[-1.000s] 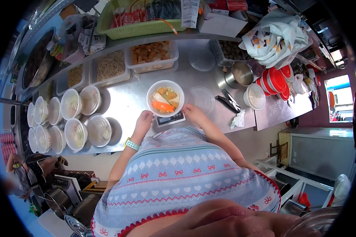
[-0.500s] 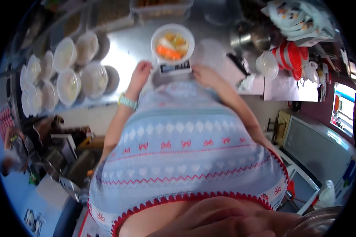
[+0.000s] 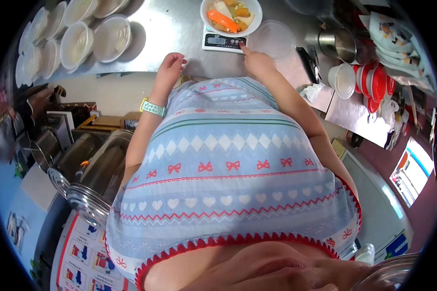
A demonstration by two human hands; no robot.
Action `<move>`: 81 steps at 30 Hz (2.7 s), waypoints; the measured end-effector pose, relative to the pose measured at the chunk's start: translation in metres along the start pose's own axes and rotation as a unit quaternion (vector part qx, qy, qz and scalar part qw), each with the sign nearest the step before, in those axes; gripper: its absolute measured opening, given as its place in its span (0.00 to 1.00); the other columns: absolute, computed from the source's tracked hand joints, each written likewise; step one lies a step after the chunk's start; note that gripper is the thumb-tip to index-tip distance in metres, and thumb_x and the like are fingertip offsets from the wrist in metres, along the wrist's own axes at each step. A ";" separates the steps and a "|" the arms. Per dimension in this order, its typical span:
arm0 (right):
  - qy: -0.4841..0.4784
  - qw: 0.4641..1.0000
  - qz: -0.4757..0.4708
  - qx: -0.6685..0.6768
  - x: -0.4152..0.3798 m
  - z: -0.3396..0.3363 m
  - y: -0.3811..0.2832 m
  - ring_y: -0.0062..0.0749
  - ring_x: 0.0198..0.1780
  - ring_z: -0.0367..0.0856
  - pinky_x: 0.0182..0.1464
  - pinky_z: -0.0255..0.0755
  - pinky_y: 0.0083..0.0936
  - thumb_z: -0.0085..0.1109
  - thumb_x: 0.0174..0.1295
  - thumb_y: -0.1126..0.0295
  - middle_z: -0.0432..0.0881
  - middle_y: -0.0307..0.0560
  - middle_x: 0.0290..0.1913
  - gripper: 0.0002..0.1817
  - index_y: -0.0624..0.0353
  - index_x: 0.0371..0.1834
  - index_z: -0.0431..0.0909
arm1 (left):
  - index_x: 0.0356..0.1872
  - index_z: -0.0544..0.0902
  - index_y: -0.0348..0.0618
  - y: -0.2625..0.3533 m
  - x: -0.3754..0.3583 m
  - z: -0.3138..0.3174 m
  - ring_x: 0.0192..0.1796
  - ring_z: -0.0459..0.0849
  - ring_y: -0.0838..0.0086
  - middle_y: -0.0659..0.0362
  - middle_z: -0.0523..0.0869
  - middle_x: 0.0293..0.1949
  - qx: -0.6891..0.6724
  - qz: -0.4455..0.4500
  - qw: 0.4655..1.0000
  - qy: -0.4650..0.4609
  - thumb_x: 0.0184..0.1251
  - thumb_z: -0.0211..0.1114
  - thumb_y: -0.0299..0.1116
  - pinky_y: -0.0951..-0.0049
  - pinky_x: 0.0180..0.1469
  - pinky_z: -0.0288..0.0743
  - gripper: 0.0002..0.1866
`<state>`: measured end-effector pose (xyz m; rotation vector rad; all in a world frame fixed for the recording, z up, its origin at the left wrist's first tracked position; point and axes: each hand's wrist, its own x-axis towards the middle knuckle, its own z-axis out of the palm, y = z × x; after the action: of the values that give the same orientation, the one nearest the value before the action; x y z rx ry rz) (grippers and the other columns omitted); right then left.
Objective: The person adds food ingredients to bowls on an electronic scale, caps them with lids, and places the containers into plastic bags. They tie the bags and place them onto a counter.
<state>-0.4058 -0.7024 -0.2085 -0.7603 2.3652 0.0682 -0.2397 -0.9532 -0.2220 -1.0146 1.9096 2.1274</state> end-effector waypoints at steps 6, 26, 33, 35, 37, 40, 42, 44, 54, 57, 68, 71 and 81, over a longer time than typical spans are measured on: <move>-0.082 0.996 0.017 -0.034 0.002 -0.019 -0.003 0.41 0.49 0.84 0.49 0.76 0.40 0.40 0.67 0.63 0.84 0.49 0.49 0.32 0.32 0.77 0.53 | 0.47 0.77 0.39 -0.022 -0.021 -0.001 0.36 0.77 0.80 0.59 0.84 0.40 -0.045 -0.011 0.997 0.063 0.71 0.55 0.30 0.80 0.41 0.73 0.09; -0.180 0.924 -0.224 0.254 -0.025 -0.059 -0.029 0.36 0.49 0.82 0.54 0.73 0.28 0.52 0.69 0.60 0.85 0.51 0.47 0.18 0.60 0.54 0.78 | 0.43 0.80 0.44 -0.005 -0.056 -0.059 0.24 0.67 0.87 0.71 0.72 0.25 -0.033 0.050 0.996 0.071 0.74 0.53 0.31 0.84 0.26 0.63 0.07; -0.181 0.839 -0.326 0.396 -0.001 -0.211 -0.145 0.25 0.57 0.76 0.61 0.68 0.24 0.51 0.71 0.69 0.79 0.42 0.54 0.17 0.61 0.61 0.73 | 0.43 0.80 0.45 0.055 -0.052 -0.148 0.28 0.66 0.89 0.73 0.73 0.28 0.015 0.095 0.995 0.016 0.75 0.54 0.32 0.85 0.30 0.63 0.07; -0.071 0.849 -0.358 0.383 0.026 -0.248 -0.192 0.25 0.57 0.76 0.61 0.68 0.25 0.51 0.70 0.70 0.79 0.42 0.54 0.17 0.61 0.60 0.73 | 0.44 0.80 0.45 0.066 -0.049 -0.186 0.30 0.67 0.90 0.73 0.74 0.30 0.026 0.142 0.989 -0.014 0.75 0.54 0.33 0.86 0.33 0.64 0.07; 0.051 0.851 -0.411 0.322 0.056 -0.293 -0.254 0.26 0.57 0.76 0.61 0.69 0.25 0.52 0.69 0.69 0.78 0.43 0.55 0.18 0.61 0.60 0.74 | 0.45 0.79 0.44 0.096 -0.051 -0.228 0.34 0.67 0.91 0.73 0.75 0.34 -0.024 0.132 0.984 -0.115 0.76 0.54 0.33 0.87 0.37 0.63 0.07; 0.222 0.827 -0.451 0.250 0.121 -0.364 -0.360 0.34 0.59 0.76 0.61 0.69 0.28 0.54 0.68 0.66 0.77 0.49 0.58 0.20 0.59 0.61 0.73 | 0.45 0.79 0.43 0.118 -0.046 -0.303 0.33 0.68 0.89 0.72 0.76 0.34 -0.024 0.157 0.973 -0.167 0.76 0.54 0.32 0.86 0.36 0.64 0.07; 0.337 0.802 -0.469 0.153 0.173 -0.414 -0.423 0.40 0.59 0.77 0.61 0.70 0.31 0.55 0.67 0.64 0.77 0.52 0.58 0.22 0.56 0.63 0.72 | 0.45 0.79 0.43 0.123 -0.040 -0.347 0.33 0.68 0.89 0.71 0.77 0.34 -0.023 0.173 0.965 -0.197 0.76 0.54 0.32 0.86 0.35 0.64 0.07; 0.410 0.793 -0.439 0.100 0.229 -0.458 -0.480 0.38 0.59 0.77 0.62 0.70 0.31 0.57 0.66 0.62 0.78 0.51 0.58 0.22 0.53 0.63 0.73 | 0.45 0.79 0.43 0.133 -0.040 -0.390 0.32 0.68 0.88 0.71 0.76 0.34 -0.041 0.175 0.960 -0.215 0.75 0.55 0.31 0.85 0.35 0.64 0.07; 0.298 0.917 -0.254 -0.072 0.334 -0.571 -0.658 0.48 0.74 0.57 0.74 0.52 0.38 0.46 0.66 0.40 0.55 0.52 0.76 0.37 0.49 0.73 0.60 | 0.47 0.79 0.42 0.128 -0.018 -0.507 0.35 0.69 0.86 0.69 0.74 0.34 -0.171 0.130 0.964 -0.158 0.74 0.55 0.27 0.84 0.40 0.66 0.07; 0.268 0.913 -0.296 -0.089 0.378 -0.581 -0.676 0.47 0.75 0.56 0.75 0.50 0.39 0.44 0.68 0.40 0.56 0.50 0.76 0.35 0.46 0.73 0.61 | 0.47 0.79 0.42 0.122 -0.004 -0.519 0.35 0.70 0.85 0.68 0.75 0.34 -0.202 0.130 0.960 -0.143 0.74 0.55 0.28 0.83 0.40 0.67 0.07; 0.182 0.903 -0.251 -0.298 0.366 -0.563 -0.677 0.51 0.78 0.46 0.76 0.46 0.44 0.60 0.46 0.27 0.46 0.56 0.79 0.57 0.42 0.78 0.52 | 0.45 0.77 0.40 0.127 0.040 -0.532 0.35 0.71 0.81 0.65 0.73 0.31 -0.206 0.117 0.954 -0.185 0.76 0.51 0.29 0.81 0.41 0.66 0.07; 0.247 0.889 -0.300 -0.241 0.387 -0.557 -0.672 0.53 0.75 0.55 0.73 0.54 0.43 0.64 0.48 0.35 0.54 0.60 0.76 0.51 0.44 0.75 0.59 | 0.45 0.77 0.40 0.130 0.050 -0.529 0.35 0.71 0.82 0.66 0.73 0.31 -0.190 0.113 0.954 -0.203 0.76 0.52 0.29 0.82 0.41 0.66 0.07; 0.339 0.834 -0.351 -0.256 0.404 -0.556 -0.670 0.52 0.53 0.79 0.57 0.72 0.39 0.67 0.51 0.60 0.79 0.59 0.55 0.25 0.54 0.54 0.79 | 0.44 0.77 0.40 0.127 0.042 -0.525 0.34 0.72 0.81 0.65 0.73 0.29 -0.188 0.107 0.958 -0.187 0.75 0.51 0.27 0.80 0.41 0.68 0.06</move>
<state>-0.6119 -1.5934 0.0843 -2.1828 2.5306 0.1389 -0.1245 -1.4749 -0.1304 -0.4076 1.5286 2.6414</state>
